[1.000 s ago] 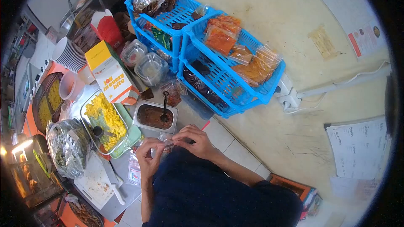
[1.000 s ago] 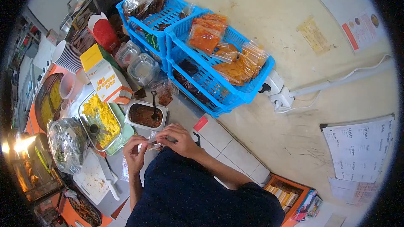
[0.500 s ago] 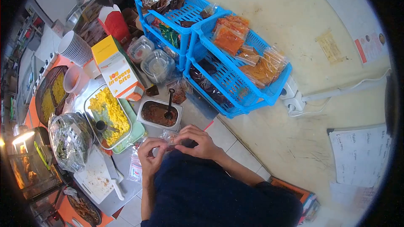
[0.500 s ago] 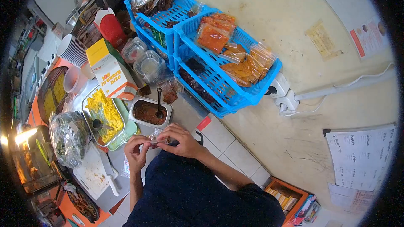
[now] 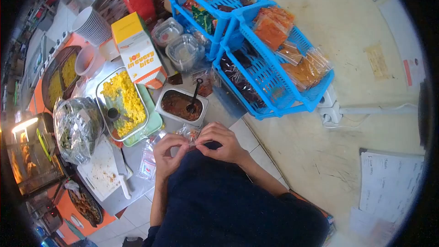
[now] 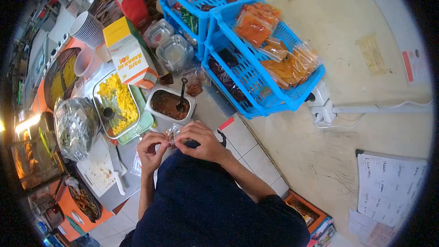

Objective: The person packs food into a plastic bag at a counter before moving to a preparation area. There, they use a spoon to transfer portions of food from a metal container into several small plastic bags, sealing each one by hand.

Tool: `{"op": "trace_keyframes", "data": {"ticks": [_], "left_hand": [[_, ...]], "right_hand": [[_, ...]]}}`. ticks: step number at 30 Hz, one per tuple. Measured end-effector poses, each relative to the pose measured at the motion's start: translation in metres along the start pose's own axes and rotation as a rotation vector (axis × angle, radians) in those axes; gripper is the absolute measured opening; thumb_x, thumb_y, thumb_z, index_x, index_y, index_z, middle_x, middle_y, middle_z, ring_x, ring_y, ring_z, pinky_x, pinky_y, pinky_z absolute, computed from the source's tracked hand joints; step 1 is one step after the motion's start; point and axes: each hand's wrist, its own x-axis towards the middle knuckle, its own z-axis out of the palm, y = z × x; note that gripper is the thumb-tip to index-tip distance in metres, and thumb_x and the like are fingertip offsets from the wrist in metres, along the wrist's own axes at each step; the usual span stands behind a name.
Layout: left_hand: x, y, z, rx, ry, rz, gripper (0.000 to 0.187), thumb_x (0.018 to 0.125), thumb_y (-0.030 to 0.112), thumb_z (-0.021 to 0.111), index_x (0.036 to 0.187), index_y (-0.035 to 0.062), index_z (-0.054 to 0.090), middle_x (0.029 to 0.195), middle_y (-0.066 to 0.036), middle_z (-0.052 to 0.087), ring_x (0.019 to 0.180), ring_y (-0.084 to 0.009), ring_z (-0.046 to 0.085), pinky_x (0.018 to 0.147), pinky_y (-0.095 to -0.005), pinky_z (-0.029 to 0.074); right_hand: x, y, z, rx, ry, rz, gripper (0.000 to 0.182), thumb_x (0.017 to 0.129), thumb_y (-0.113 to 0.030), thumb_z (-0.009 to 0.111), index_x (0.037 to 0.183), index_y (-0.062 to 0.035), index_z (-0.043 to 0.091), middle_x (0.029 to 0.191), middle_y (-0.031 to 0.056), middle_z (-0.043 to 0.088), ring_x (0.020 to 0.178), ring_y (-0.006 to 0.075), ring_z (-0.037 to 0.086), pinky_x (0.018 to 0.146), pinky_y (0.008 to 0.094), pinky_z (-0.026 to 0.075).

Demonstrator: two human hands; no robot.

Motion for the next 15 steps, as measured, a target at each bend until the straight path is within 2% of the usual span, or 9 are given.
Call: {"op": "trace_keyframes", "data": {"ticks": [3,5,8,11,13,15], "left_hand": [[0.002,0.001,0.002,0.041,-0.036,0.038,0.007,0.086,0.001,0.077,0.093,0.0005,0.074,0.096,-0.013,0.072,0.093,-0.0223,0.069,0.08,-0.0327,0.055],[0.001,0.003,0.004,0.021,-0.032,-0.004,0.008,0.086,0.001,0.077,0.093,0.0014,0.074,0.096,-0.012,0.072,0.092,-0.0225,0.068,0.08,-0.0326,0.054],[-0.002,-0.001,0.004,-0.022,-0.059,-0.037,0.01,0.087,0.001,0.077,0.096,0.0027,0.073,0.101,-0.012,0.071,0.092,-0.0213,0.068,0.077,-0.0307,0.055],[-0.001,0.004,0.004,0.04,-0.103,-0.01,0.011,0.087,0.002,0.077,0.097,0.0028,0.073,0.1,-0.011,0.071,0.092,-0.022,0.069,0.08,-0.0328,0.055],[-0.003,0.004,0.003,0.09,-0.09,-0.084,0.011,0.087,0.002,0.077,0.097,0.0026,0.073,0.099,-0.01,0.072,0.092,-0.0233,0.069,0.083,-0.0343,0.055],[-0.006,-0.002,-0.003,0.118,-0.163,0.009,0.01,0.088,0.002,0.076,0.097,0.0018,0.073,0.098,-0.01,0.072,0.092,-0.0239,0.07,0.084,-0.0349,0.054]], "right_hand": [[0.002,0.002,0.004,-0.023,0.002,-0.047,0.018,0.078,-0.005,0.083,0.093,-0.0085,0.073,0.095,0.0043,0.073,0.092,0.0237,0.069,0.084,0.0373,0.052],[0.003,0.004,0.006,-0.033,0.002,-0.075,0.018,0.078,-0.005,0.083,0.092,-0.0088,0.072,0.094,0.0041,0.072,0.091,0.0237,0.069,0.083,0.037,0.051],[0.005,0.002,0.006,-0.097,-0.045,-0.062,0.016,0.079,-0.01,0.08,0.091,-0.0097,0.069,0.094,0.0047,0.069,0.092,0.0242,0.066,0.087,0.0383,0.049],[0.005,0.004,0.006,-0.148,-0.075,-0.067,0.016,0.079,-0.01,0.08,0.09,-0.0101,0.069,0.094,0.0046,0.069,0.093,0.0242,0.066,0.087,0.0388,0.049],[0.002,0.004,0.006,-0.132,-0.111,-0.071,0.016,0.078,-0.008,0.08,0.09,-0.0107,0.069,0.094,0.0048,0.069,0.093,0.0245,0.067,0.087,0.0384,0.049],[-0.004,0.007,0.006,-0.207,-0.137,-0.039,0.017,0.077,-0.007,0.08,0.09,-0.0101,0.069,0.094,0.005,0.07,0.093,0.0245,0.067,0.086,0.0377,0.05]]}}
